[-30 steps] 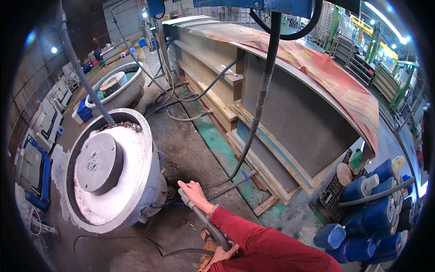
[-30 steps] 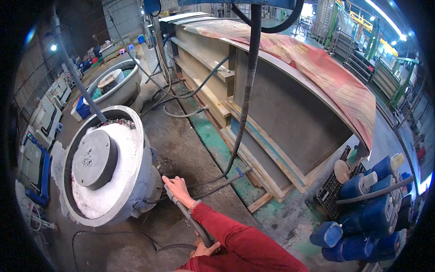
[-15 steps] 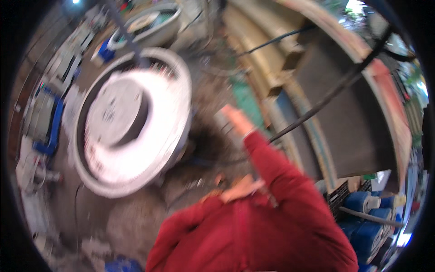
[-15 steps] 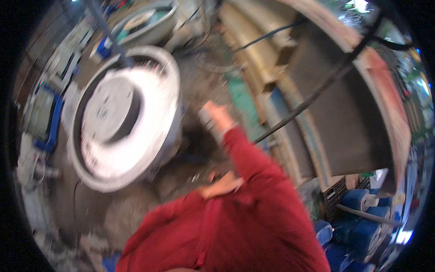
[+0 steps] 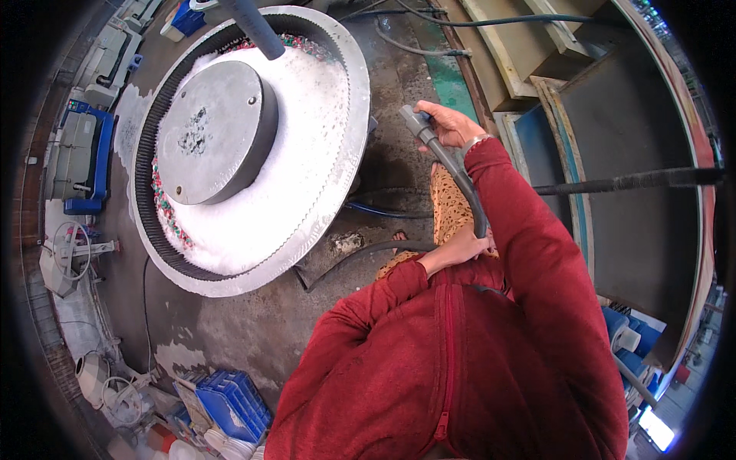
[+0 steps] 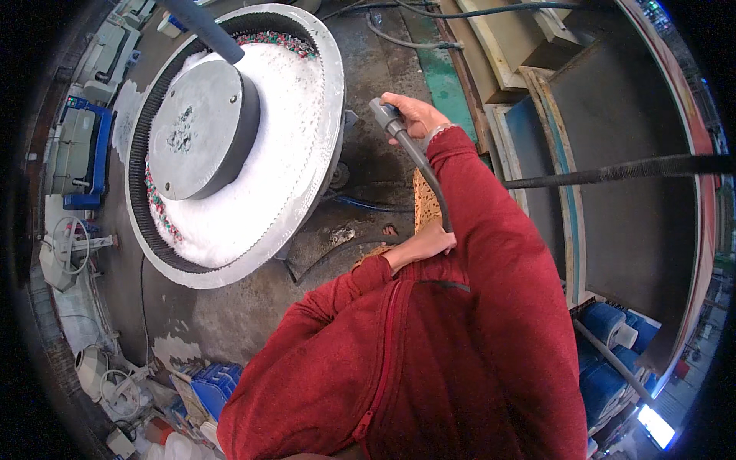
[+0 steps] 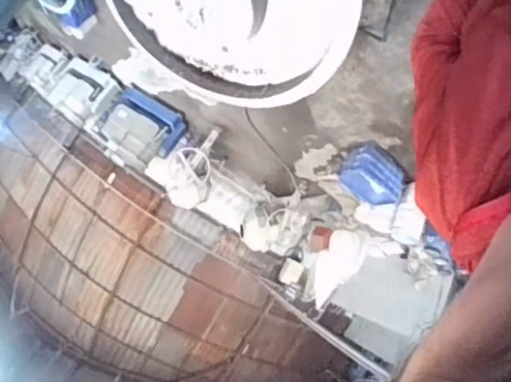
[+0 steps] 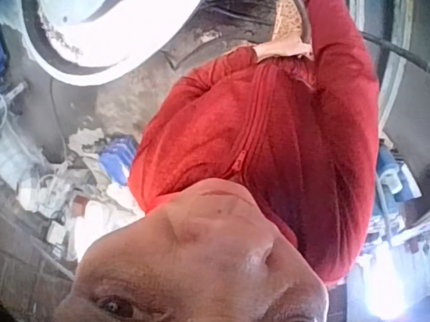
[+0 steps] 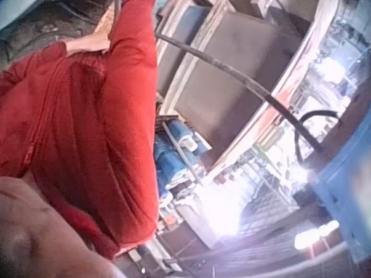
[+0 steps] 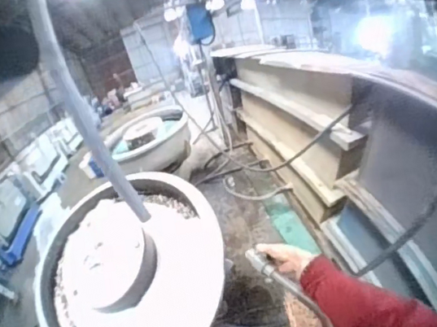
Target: The person uses a hose to spray water into vibrating industrial machines containing media and onto the concrete floor. They move around the workspace, directing the water and adjusting the hose nozzle.
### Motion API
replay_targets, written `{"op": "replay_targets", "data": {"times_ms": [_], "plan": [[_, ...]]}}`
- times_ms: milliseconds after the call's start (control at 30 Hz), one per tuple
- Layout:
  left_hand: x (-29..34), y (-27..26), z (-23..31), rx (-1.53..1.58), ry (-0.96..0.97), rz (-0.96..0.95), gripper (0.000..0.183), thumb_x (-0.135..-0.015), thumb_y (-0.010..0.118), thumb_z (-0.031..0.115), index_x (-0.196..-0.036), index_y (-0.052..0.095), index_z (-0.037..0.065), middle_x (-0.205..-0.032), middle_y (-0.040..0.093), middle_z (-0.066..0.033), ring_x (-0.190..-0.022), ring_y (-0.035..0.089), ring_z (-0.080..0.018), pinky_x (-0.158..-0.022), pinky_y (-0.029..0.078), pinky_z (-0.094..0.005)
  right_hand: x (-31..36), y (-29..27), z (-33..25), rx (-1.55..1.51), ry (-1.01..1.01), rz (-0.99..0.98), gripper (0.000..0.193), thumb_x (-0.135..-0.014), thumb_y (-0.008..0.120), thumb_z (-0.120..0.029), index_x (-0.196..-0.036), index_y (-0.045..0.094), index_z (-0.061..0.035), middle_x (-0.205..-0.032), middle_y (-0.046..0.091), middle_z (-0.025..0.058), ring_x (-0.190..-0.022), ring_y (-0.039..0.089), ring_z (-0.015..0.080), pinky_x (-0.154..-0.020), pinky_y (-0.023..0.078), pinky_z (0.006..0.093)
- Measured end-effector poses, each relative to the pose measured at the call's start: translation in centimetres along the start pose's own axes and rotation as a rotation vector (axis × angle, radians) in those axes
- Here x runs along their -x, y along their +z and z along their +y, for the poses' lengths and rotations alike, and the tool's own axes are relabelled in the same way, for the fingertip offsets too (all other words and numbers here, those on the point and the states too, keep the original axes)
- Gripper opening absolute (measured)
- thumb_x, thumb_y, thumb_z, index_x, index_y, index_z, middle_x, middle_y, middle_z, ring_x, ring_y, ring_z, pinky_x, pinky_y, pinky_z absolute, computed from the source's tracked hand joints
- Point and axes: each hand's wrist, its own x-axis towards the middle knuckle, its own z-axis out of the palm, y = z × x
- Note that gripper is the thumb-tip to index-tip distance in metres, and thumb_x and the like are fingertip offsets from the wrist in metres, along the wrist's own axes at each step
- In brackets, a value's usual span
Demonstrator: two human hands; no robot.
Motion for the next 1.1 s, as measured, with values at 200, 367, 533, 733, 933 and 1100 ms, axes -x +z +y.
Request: {"op": "replay_targets", "data": {"times_ms": [200,367,533,733,933,1100], "plan": [[-4.8,-5.0,2.2,0.018,-0.146,-0.048,0.025,-0.080,0.060,0.025,-0.068,0.053,0.004,-0.058,0.050,0.0002,-0.048,0.043,-0.0074,-0.047,0.035,-0.0236,-6.7,-6.0,-5.1,0.092,0.011,-0.292,0.028,-0.076,0.061,-0.023,-0.092,0.052,-0.0018,-0.084,0.055,0.0071,-0.074,0.056,0.0170,-0.067,0.049,0.0369],[-11.8,-8.7,3.4,0.063,-0.214,0.002,0.023,-0.081,0.059,0.023,-0.068,0.053,0.004,-0.055,0.047,0.0004,-0.049,0.043,-0.0080,-0.046,0.036,-0.0239,-15.6,-11.0,-9.5,0.278,0.118,-0.528,0.030,-0.074,0.061,-0.019,-0.097,0.053,-0.0019,-0.093,0.056,0.0060,-0.082,0.054,0.0146,-0.074,0.045,0.0352],[-20.6,-12.4,4.3,0.166,-0.385,0.194,0.028,-0.082,0.058,0.027,-0.067,0.053,0.004,-0.052,0.046,0.0004,-0.048,0.042,-0.0078,-0.046,0.034,-0.0247,-25.2,-13.7,-10.6,0.269,0.236,-0.460,0.063,-0.076,0.058,-0.027,-0.130,0.031,-0.0067,-0.107,0.046,0.0039,-0.096,0.043,0.0149,-0.077,0.040,0.0350],[-32.9,-19.7,3.4,0.185,-0.520,0.659,0.028,-0.082,0.059,0.030,-0.075,0.055,0.003,-0.057,0.048,0.0014,-0.051,0.043,-0.0067,-0.045,0.033,-0.0253,-31.0,-18.9,-8.4,-0.217,0.149,-0.075,0.068,-0.084,0.049,-0.038,-0.133,0.021,0.0001,-0.128,0.039,0.0153,-0.111,0.045,0.0271,-0.084,0.042,0.0392],[-39.7,-26.9,2.6,0.413,-0.433,0.759,0.026,-0.084,0.056,0.024,-0.084,0.051,-0.001,-0.055,0.042,0.0014,-0.045,0.039,-0.0086,-0.043,0.034,-0.0245,-27.8,-30.8,-4.2,-0.155,0.285,0.176,0.057,-0.087,0.047,-0.032,-0.131,0.028,-0.0014,-0.120,0.047,0.0151,-0.104,0.050,0.0253,-0.085,0.043,0.0340],[-41.6,-28.1,2.4,0.437,-0.474,0.709,0.028,-0.085,0.056,0.025,-0.083,0.053,-0.003,-0.054,0.042,0.0012,-0.047,0.039,-0.0082,-0.044,0.034,-0.0254,-23.2,-37.5,1.5,-0.015,0.541,0.435,0.043,-0.087,0.045,-0.027,-0.124,0.041,-0.0053,-0.107,0.052,0.0127,-0.085,0.054,0.0200,-0.071,0.047,0.0313]]}}
